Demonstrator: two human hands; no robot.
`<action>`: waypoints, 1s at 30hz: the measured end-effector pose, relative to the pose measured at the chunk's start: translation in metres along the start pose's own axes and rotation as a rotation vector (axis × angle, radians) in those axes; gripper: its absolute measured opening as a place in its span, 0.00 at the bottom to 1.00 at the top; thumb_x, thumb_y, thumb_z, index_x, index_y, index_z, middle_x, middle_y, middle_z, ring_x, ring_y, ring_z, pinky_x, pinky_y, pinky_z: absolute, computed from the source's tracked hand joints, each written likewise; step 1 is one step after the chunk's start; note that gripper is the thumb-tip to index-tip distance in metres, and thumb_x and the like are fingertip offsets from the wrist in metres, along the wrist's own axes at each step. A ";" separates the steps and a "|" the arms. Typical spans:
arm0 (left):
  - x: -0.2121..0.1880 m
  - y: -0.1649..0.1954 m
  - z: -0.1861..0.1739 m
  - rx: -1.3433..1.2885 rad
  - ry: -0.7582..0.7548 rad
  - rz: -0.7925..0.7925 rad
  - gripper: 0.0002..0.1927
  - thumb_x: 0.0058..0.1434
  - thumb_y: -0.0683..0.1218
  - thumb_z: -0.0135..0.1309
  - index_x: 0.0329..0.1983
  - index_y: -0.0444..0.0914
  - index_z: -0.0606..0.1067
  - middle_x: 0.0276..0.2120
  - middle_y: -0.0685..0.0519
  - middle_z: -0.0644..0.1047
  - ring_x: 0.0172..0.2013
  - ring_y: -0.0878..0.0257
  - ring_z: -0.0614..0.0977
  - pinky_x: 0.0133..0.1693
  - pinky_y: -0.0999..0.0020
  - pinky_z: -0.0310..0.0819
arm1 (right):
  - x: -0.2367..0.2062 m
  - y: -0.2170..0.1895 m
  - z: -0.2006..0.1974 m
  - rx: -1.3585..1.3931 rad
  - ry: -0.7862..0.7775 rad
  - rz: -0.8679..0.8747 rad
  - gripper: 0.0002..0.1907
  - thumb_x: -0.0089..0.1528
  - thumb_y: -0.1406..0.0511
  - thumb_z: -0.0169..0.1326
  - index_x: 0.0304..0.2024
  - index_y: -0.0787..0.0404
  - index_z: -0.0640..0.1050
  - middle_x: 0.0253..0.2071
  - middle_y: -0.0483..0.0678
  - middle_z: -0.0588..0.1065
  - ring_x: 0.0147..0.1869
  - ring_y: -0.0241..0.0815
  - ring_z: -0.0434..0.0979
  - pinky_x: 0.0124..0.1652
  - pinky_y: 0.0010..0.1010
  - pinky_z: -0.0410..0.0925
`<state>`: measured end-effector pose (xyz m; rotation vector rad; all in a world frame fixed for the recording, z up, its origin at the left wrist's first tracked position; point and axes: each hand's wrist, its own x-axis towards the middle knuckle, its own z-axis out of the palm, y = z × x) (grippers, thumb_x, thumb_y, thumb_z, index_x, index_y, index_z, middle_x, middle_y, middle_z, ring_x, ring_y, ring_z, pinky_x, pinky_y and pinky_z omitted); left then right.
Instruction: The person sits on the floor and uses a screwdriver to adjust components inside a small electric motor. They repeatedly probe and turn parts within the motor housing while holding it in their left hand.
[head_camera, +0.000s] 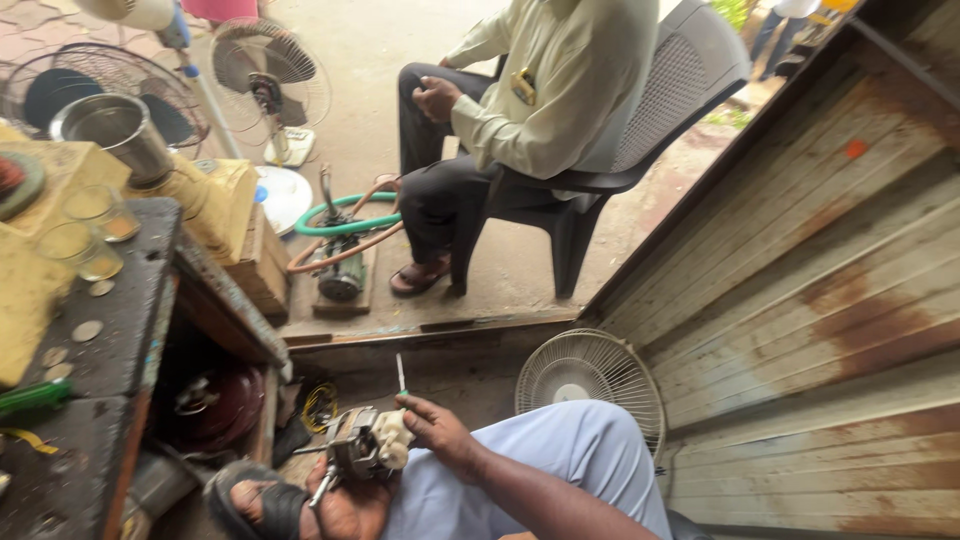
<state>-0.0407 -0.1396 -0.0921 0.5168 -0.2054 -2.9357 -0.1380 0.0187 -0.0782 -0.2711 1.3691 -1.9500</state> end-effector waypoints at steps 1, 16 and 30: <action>0.003 0.001 -0.002 0.013 0.005 -0.001 0.32 0.62 0.67 0.46 0.62 0.43 0.73 0.55 0.45 0.78 0.52 0.46 0.79 0.50 0.40 0.73 | 0.000 0.000 -0.002 0.004 0.002 -0.003 0.39 0.67 0.52 0.54 0.74 0.65 0.62 0.69 0.52 0.68 0.64 0.41 0.73 0.61 0.31 0.69; 0.011 -0.014 0.015 0.132 0.099 -0.021 0.33 0.63 0.67 0.43 0.64 0.44 0.72 0.57 0.46 0.76 0.53 0.47 0.78 0.51 0.41 0.72 | -0.011 -0.012 -0.018 -0.119 0.053 -0.045 0.42 0.67 0.49 0.55 0.74 0.67 0.61 0.71 0.54 0.69 0.68 0.40 0.73 0.63 0.30 0.68; 0.007 -0.039 0.035 0.182 0.170 -0.033 0.34 0.62 0.68 0.41 0.65 0.46 0.71 0.58 0.47 0.75 0.55 0.47 0.77 0.52 0.41 0.72 | -0.029 -0.033 -0.030 0.034 0.123 -0.009 0.42 0.66 0.48 0.53 0.74 0.63 0.59 0.71 0.50 0.66 0.71 0.45 0.70 0.65 0.38 0.67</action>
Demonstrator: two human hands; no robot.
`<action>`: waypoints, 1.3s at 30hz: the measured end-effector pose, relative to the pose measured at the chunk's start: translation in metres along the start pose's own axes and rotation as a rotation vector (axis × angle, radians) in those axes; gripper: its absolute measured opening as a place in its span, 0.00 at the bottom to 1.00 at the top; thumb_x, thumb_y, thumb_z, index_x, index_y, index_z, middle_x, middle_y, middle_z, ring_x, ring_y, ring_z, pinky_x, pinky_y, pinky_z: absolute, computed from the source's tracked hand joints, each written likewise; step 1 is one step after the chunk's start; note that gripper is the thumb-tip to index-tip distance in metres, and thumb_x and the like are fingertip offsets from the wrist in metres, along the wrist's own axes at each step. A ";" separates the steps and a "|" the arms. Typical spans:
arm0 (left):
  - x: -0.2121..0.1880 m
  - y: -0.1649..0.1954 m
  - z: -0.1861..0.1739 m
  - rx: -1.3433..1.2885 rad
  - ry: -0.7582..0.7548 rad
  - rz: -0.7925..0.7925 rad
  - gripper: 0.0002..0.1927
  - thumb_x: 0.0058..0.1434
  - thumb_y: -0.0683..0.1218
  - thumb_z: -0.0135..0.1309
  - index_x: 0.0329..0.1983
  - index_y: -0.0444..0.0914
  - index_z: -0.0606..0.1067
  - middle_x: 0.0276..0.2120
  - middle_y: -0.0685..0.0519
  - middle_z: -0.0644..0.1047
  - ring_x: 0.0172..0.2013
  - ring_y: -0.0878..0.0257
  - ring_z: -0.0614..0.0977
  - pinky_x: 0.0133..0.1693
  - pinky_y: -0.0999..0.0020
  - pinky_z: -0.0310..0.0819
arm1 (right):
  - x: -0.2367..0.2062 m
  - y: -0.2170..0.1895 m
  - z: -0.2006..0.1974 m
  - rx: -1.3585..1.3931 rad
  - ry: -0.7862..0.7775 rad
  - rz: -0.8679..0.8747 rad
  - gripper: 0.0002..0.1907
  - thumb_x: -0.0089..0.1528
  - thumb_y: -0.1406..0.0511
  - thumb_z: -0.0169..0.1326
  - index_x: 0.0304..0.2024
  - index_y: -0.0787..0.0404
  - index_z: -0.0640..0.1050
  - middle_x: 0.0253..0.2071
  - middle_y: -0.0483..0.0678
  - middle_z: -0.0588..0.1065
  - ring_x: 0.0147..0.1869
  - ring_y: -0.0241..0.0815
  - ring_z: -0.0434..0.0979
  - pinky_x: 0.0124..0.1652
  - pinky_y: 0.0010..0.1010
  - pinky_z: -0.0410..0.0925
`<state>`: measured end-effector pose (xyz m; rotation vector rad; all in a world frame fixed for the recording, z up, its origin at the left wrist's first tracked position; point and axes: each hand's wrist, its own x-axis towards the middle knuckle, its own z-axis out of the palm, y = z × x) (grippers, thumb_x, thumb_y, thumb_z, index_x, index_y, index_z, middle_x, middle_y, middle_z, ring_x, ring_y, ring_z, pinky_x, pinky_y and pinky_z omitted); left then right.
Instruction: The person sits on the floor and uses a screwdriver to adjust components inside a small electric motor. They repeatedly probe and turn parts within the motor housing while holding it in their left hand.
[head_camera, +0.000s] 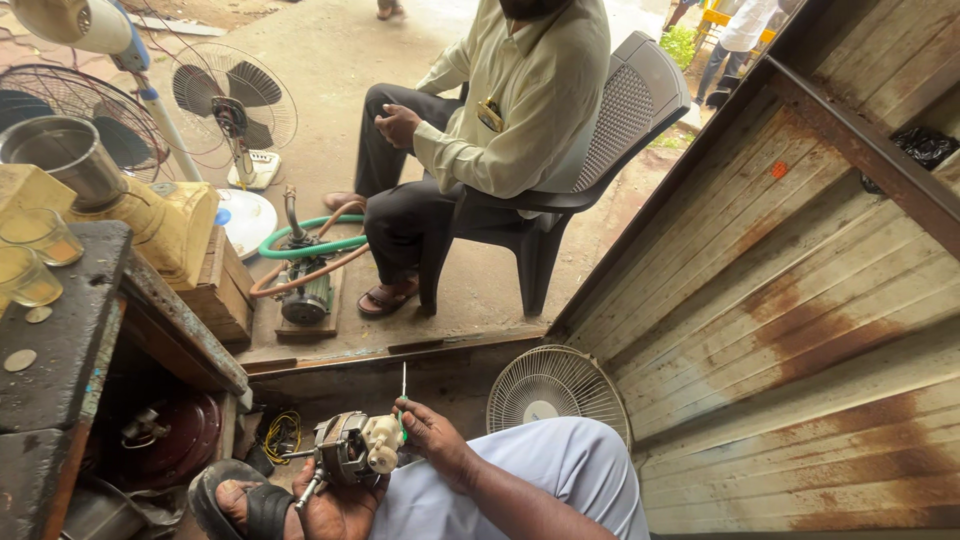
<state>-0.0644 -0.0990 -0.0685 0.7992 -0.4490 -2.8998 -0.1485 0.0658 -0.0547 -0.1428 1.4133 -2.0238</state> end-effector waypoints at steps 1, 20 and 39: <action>-0.001 -0.001 0.001 -0.004 -0.011 -0.009 0.34 0.62 0.68 0.41 0.64 0.46 0.71 0.58 0.47 0.75 0.55 0.47 0.77 0.52 0.41 0.72 | -0.002 0.000 0.000 0.000 0.008 -0.004 0.42 0.66 0.48 0.53 0.74 0.63 0.59 0.70 0.50 0.66 0.71 0.45 0.70 0.65 0.38 0.67; -0.020 -0.022 0.018 -0.069 -0.211 -0.097 0.32 0.62 0.66 0.46 0.61 0.42 0.74 0.54 0.46 0.78 0.51 0.48 0.79 0.51 0.45 0.75 | -0.131 -0.197 0.020 0.345 -0.161 -0.612 0.54 0.60 0.32 0.48 0.73 0.64 0.62 0.74 0.64 0.63 0.72 0.56 0.69 0.69 0.48 0.63; -0.015 -0.021 0.016 -0.006 -0.146 -0.102 0.33 0.62 0.67 0.43 0.62 0.43 0.72 0.56 0.47 0.76 0.52 0.51 0.79 0.52 0.49 0.75 | -0.152 -0.212 0.039 0.444 -0.291 -0.684 0.59 0.62 0.32 0.48 0.78 0.66 0.52 0.79 0.68 0.51 0.80 0.60 0.56 0.75 0.50 0.53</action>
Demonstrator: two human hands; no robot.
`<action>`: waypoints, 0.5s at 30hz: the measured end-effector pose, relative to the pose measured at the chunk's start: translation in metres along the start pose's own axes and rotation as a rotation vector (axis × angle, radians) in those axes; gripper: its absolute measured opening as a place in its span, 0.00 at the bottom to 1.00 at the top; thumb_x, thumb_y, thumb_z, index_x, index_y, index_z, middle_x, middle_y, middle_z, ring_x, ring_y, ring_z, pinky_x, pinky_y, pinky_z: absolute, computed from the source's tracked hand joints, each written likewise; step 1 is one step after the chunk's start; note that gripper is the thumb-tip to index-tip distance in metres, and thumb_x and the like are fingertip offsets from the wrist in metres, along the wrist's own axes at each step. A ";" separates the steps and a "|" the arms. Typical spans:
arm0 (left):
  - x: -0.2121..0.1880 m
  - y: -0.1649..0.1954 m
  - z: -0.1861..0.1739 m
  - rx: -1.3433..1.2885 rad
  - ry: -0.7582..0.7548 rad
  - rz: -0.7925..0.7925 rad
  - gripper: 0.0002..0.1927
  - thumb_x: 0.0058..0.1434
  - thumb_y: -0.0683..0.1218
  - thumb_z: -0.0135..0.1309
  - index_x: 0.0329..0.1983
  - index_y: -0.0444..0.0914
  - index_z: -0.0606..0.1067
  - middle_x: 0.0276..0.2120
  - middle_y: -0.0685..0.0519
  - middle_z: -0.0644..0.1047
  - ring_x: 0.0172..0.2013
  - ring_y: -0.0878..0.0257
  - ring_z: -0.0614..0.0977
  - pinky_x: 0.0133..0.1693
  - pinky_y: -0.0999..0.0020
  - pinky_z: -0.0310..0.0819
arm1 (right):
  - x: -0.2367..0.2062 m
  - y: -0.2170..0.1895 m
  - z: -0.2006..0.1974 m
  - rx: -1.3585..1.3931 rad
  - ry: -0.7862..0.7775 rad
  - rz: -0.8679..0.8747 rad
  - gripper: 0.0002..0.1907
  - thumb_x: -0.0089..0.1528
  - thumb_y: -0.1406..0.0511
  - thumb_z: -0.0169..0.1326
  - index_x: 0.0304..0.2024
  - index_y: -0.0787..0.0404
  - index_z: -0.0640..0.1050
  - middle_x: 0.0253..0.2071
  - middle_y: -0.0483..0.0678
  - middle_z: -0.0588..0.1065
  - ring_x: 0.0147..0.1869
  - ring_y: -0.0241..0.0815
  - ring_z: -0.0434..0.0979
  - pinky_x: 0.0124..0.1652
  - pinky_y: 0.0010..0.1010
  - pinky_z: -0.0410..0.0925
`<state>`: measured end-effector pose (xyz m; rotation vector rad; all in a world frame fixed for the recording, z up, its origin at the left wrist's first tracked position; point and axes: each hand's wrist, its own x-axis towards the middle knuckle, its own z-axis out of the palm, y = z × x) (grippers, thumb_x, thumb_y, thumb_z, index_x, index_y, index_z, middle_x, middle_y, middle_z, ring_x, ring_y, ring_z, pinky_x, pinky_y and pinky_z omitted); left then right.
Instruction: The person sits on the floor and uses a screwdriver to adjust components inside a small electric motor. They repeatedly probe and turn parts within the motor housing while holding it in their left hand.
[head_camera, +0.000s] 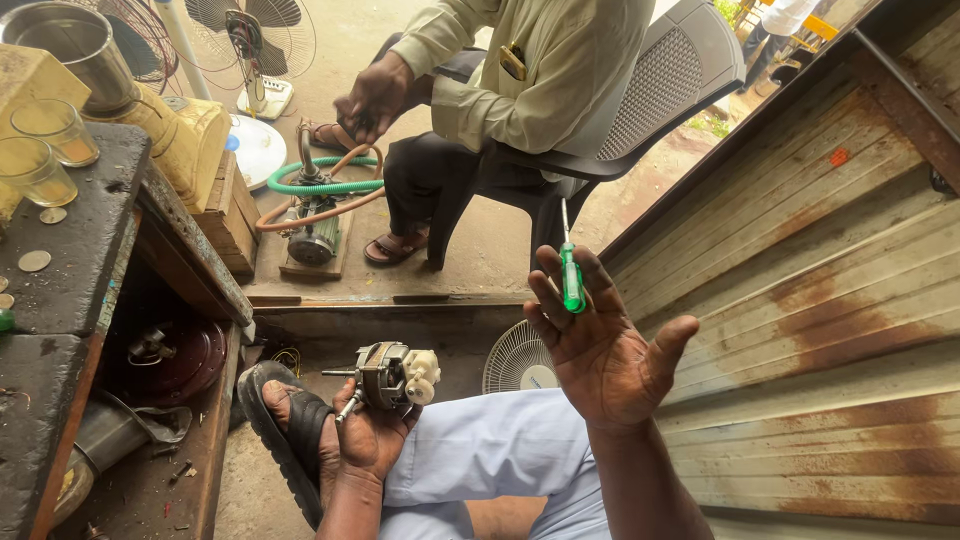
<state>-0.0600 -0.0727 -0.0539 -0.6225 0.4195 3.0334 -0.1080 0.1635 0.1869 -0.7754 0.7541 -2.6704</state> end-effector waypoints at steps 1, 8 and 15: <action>0.000 0.000 0.000 -0.006 -0.008 0.002 0.33 0.62 0.67 0.44 0.62 0.43 0.72 0.56 0.47 0.76 0.52 0.51 0.79 0.52 0.48 0.75 | 0.000 0.001 -0.001 -0.010 0.008 0.006 0.59 0.61 0.32 0.48 0.78 0.66 0.53 0.79 0.68 0.51 0.80 0.59 0.56 0.74 0.50 0.54; 0.000 0.001 -0.002 -0.014 -0.033 -0.003 0.33 0.62 0.66 0.45 0.62 0.43 0.72 0.56 0.47 0.76 0.53 0.50 0.79 0.52 0.48 0.75 | -0.004 0.017 -0.004 -0.114 0.044 0.069 0.57 0.61 0.32 0.49 0.76 0.65 0.56 0.77 0.66 0.56 0.77 0.56 0.62 0.72 0.50 0.58; 0.002 0.000 -0.007 -0.008 -0.015 -0.012 0.34 0.61 0.67 0.44 0.62 0.43 0.72 0.55 0.47 0.76 0.53 0.50 0.78 0.54 0.47 0.73 | -0.008 0.026 -0.015 -0.154 0.077 0.111 0.57 0.61 0.32 0.49 0.76 0.65 0.55 0.76 0.64 0.57 0.76 0.55 0.63 0.72 0.48 0.58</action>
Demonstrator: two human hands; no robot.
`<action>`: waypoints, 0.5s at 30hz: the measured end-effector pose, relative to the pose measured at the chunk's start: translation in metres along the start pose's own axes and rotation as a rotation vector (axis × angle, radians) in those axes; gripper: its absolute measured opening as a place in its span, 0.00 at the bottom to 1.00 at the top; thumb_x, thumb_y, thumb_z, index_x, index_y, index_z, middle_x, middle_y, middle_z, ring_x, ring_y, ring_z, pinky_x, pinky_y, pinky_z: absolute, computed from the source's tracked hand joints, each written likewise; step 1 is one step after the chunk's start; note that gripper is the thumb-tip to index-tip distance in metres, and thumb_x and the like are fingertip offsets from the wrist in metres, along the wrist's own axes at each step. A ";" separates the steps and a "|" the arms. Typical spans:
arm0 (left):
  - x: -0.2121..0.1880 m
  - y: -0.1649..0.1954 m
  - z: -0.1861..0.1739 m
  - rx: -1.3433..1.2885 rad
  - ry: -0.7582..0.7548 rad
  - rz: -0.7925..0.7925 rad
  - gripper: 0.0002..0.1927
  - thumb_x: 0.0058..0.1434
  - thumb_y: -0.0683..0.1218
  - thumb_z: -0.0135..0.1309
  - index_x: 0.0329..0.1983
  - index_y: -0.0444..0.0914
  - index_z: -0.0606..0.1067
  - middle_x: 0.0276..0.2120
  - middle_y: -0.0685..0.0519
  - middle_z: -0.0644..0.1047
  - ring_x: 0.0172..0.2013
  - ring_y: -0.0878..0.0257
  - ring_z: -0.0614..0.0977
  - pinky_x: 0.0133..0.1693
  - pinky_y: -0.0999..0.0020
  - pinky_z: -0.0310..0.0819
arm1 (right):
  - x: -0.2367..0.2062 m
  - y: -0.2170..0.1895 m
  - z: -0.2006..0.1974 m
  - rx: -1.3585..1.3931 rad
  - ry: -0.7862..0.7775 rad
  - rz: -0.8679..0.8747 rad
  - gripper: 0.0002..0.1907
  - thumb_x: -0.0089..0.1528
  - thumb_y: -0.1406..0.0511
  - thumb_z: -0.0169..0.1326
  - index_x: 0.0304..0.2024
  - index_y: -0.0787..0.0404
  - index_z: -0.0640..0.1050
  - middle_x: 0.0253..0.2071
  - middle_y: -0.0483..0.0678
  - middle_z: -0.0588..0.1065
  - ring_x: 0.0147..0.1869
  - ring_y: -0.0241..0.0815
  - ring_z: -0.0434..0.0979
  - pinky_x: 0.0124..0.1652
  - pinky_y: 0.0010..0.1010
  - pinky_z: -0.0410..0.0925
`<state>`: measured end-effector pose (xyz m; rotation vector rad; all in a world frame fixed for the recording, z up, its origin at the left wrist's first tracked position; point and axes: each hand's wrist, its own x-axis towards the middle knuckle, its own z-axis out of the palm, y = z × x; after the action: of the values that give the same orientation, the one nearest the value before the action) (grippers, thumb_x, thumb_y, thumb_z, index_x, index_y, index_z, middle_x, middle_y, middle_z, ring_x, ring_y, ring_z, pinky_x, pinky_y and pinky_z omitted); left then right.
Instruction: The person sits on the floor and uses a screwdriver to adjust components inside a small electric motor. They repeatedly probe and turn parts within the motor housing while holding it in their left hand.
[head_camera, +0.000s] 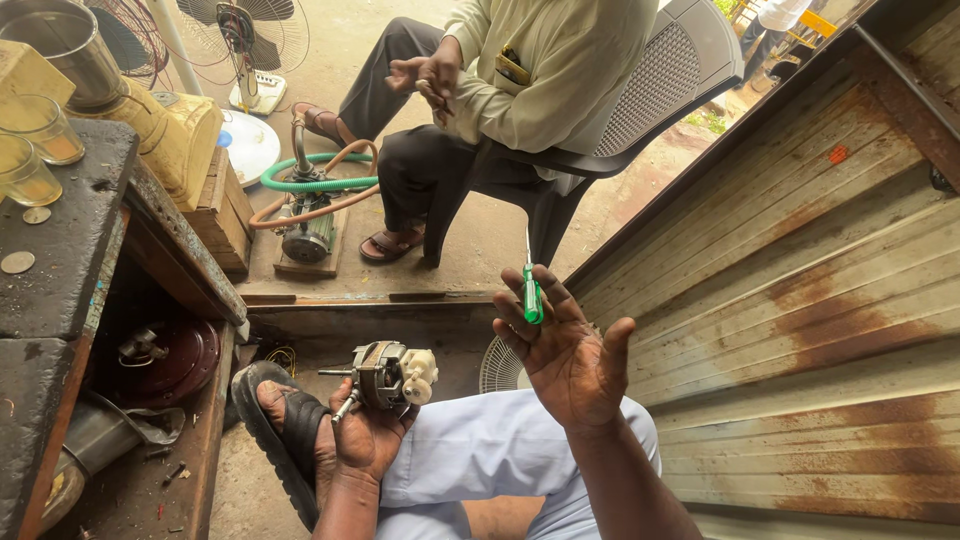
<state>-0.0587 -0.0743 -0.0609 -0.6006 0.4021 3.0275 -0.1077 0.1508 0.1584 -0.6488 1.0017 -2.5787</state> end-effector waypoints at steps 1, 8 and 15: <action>0.000 0.000 -0.001 0.004 0.011 -0.001 0.34 0.61 0.67 0.44 0.62 0.43 0.72 0.56 0.47 0.76 0.53 0.50 0.78 0.54 0.47 0.73 | 0.000 0.001 -0.001 -0.004 0.006 0.001 0.57 0.61 0.32 0.49 0.76 0.65 0.55 0.76 0.64 0.57 0.76 0.55 0.63 0.72 0.48 0.58; 0.002 -0.002 -0.005 0.043 0.034 0.006 0.34 0.61 0.68 0.42 0.63 0.45 0.71 0.56 0.49 0.76 0.53 0.52 0.77 0.54 0.48 0.71 | 0.000 0.010 -0.009 -0.010 0.002 0.010 0.55 0.61 0.33 0.49 0.75 0.64 0.56 0.75 0.64 0.57 0.76 0.54 0.63 0.72 0.48 0.59; 0.001 -0.001 -0.006 0.085 0.068 -0.006 0.35 0.60 0.68 0.42 0.63 0.44 0.71 0.55 0.47 0.75 0.53 0.51 0.77 0.54 0.46 0.72 | 0.002 0.018 -0.016 -0.029 -0.030 0.023 0.54 0.62 0.34 0.48 0.75 0.63 0.55 0.75 0.63 0.57 0.76 0.53 0.63 0.72 0.47 0.60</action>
<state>-0.0569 -0.0748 -0.0666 -0.6992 0.5276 2.9731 -0.1153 0.1465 0.1363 -0.6776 1.0329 -2.5312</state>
